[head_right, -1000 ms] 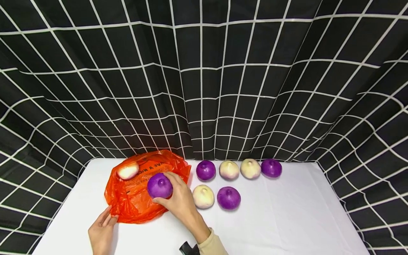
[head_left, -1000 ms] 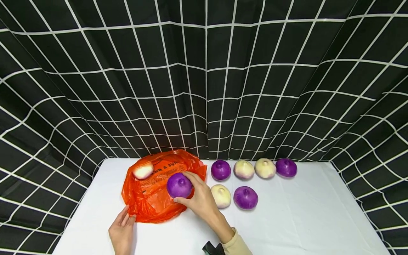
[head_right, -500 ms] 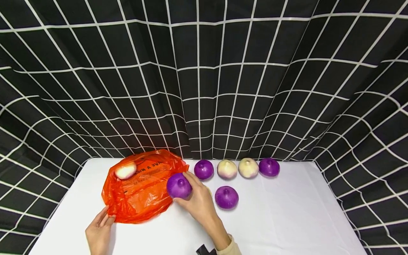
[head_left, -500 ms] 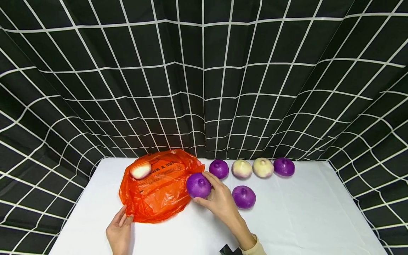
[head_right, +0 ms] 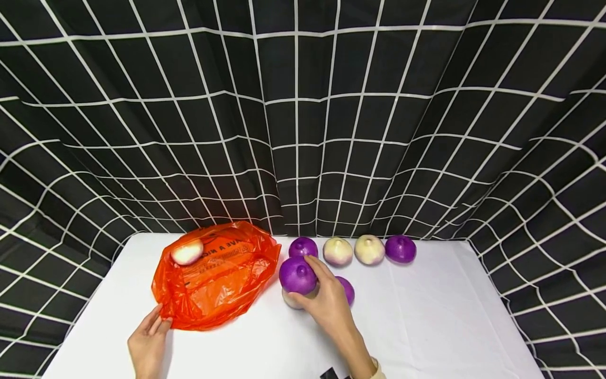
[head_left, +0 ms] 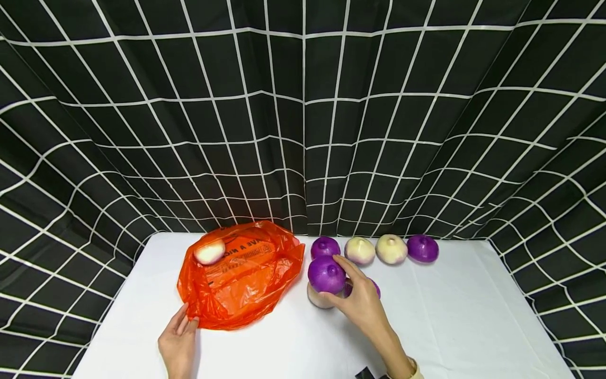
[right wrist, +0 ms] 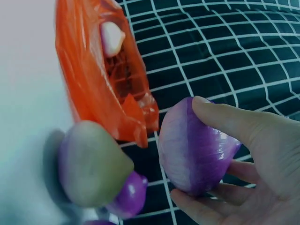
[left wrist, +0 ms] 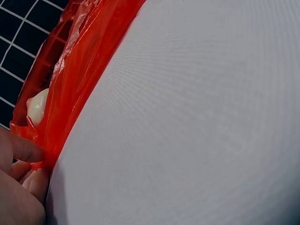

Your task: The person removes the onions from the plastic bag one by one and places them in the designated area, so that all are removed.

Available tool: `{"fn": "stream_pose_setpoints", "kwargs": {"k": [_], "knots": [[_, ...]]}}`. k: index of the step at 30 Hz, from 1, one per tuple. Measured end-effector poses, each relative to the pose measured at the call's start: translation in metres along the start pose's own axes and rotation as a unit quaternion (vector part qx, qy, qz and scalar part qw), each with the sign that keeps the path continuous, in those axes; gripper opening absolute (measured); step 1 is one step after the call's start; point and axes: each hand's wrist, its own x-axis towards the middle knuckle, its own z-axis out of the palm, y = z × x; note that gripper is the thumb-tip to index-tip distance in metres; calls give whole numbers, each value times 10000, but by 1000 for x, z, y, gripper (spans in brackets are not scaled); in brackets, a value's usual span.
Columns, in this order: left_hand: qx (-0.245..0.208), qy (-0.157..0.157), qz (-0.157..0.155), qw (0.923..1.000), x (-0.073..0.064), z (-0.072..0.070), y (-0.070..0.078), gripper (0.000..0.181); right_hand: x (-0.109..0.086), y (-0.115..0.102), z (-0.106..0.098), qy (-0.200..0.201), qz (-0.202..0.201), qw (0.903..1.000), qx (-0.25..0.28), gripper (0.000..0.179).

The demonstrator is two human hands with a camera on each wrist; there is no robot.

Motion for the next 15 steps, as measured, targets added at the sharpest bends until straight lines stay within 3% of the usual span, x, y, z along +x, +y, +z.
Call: {"fn": "stream_pose_setpoints", "kwargs": {"k": [8,15], "knots": [[-10,-81,-35,10000,1,1,1,53,-8,28,-28,703,666,9950,-237,80],[16,-65,-20,10000,0,1,2,52,-20,53,-53,995,986,9891,-444,78]]}}
